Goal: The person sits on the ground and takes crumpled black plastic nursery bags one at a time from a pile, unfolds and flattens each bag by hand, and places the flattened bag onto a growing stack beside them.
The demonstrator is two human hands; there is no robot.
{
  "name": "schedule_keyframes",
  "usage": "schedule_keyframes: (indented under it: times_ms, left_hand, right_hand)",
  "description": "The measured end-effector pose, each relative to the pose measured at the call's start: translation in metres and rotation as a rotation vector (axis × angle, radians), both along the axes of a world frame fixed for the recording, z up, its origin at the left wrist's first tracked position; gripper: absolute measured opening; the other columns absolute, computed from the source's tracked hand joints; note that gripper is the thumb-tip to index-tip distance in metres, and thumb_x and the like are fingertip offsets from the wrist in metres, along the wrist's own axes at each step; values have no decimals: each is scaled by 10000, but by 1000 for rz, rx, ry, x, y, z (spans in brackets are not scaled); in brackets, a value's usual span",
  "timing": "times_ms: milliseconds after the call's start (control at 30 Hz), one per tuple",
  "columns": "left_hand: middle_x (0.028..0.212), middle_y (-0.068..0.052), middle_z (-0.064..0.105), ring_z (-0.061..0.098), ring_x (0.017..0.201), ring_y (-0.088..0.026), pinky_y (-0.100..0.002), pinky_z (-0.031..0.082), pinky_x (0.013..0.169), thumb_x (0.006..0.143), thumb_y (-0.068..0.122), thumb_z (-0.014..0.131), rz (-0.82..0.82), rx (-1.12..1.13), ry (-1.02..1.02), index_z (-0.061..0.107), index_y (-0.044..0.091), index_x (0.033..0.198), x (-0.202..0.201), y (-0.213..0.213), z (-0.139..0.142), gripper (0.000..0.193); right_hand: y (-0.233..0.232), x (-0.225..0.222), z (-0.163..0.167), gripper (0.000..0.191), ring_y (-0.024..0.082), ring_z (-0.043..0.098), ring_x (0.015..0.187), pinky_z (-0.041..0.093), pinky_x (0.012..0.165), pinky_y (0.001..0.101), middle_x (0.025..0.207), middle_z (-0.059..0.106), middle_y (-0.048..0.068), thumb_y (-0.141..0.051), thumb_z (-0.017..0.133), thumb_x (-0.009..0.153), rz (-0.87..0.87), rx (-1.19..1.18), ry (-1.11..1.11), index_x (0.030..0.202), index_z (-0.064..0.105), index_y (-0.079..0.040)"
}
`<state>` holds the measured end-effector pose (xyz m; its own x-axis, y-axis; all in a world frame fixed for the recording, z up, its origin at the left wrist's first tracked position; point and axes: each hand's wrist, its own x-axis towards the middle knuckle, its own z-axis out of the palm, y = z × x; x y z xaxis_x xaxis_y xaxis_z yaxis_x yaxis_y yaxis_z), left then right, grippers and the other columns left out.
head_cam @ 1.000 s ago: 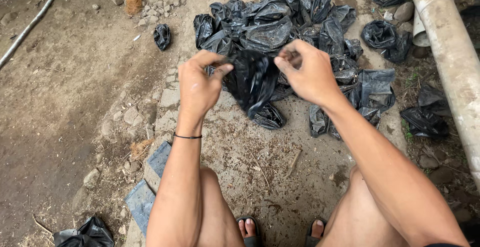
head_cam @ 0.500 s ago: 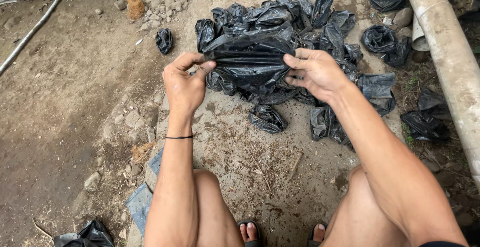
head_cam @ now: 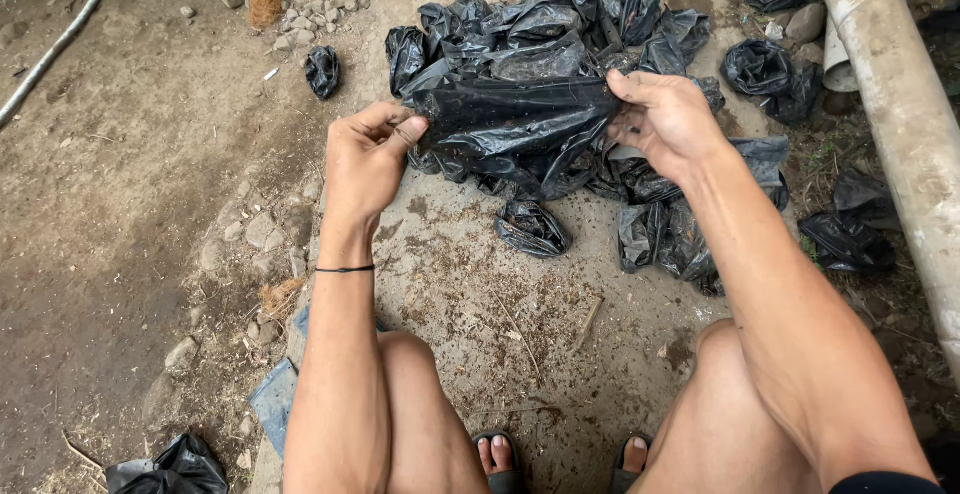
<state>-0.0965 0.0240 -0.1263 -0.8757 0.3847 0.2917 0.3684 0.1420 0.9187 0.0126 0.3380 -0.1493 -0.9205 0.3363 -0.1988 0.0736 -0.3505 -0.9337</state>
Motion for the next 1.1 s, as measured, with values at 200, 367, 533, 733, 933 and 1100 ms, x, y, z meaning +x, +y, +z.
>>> schedule_keyframes:
  times_ms: [200,367,533,733,933,1100]
  left_hand:
    - [640,3,548,396,588,-52,-266,312,535,928,148,777,285,-87,19,777,17,954,11,19,1,133]
    - [693,7,680,523,598,-46,-254,444,566,914,164,770,417,-82,98,767,5,961,13,19,7,166]
    - [707,1,695,557,623,-58,-261,466,593,912,160,755,501,-89,78,775,4,958,8,15,6,164]
    - [756,-18,723,588,673,-72,-270,493,626,923,136,741,507,-28,-3,780,1,940,-4,7,-4,142]
    - [809,-4,710,562,674,-38,-239,459,619,984,120,689,370,224,-182,754,-18,973,-14,14,-21,153]
    - [754,-8,682,546,575,-57,-245,452,536,979,124,663,315,321,-366,707,-1,923,-18,16,-28,144]
  right_hand:
    - [-24,-1,9,269,154,650,847,549,765,328,919,705,34,-354,569,1028,52,-51,-20,961,656,-108]
    - [-40,3,12,148,136,664,819,550,778,314,914,718,23,-255,635,968,211,10,-90,942,692,-121]
    - [-36,-1,-4,152,130,667,790,553,761,312,846,683,0,-196,731,953,263,159,-94,852,683,-93]
    - [-16,-8,-9,130,130,671,841,560,804,309,887,680,-1,-233,674,999,115,134,-94,934,688,-122]
    - [-26,-4,-10,148,138,671,964,542,862,349,974,722,-14,-247,631,993,270,70,33,990,699,-115]
    - [-39,-8,-14,181,124,675,873,533,778,311,938,710,1,-224,726,930,270,268,26,1029,695,-76]
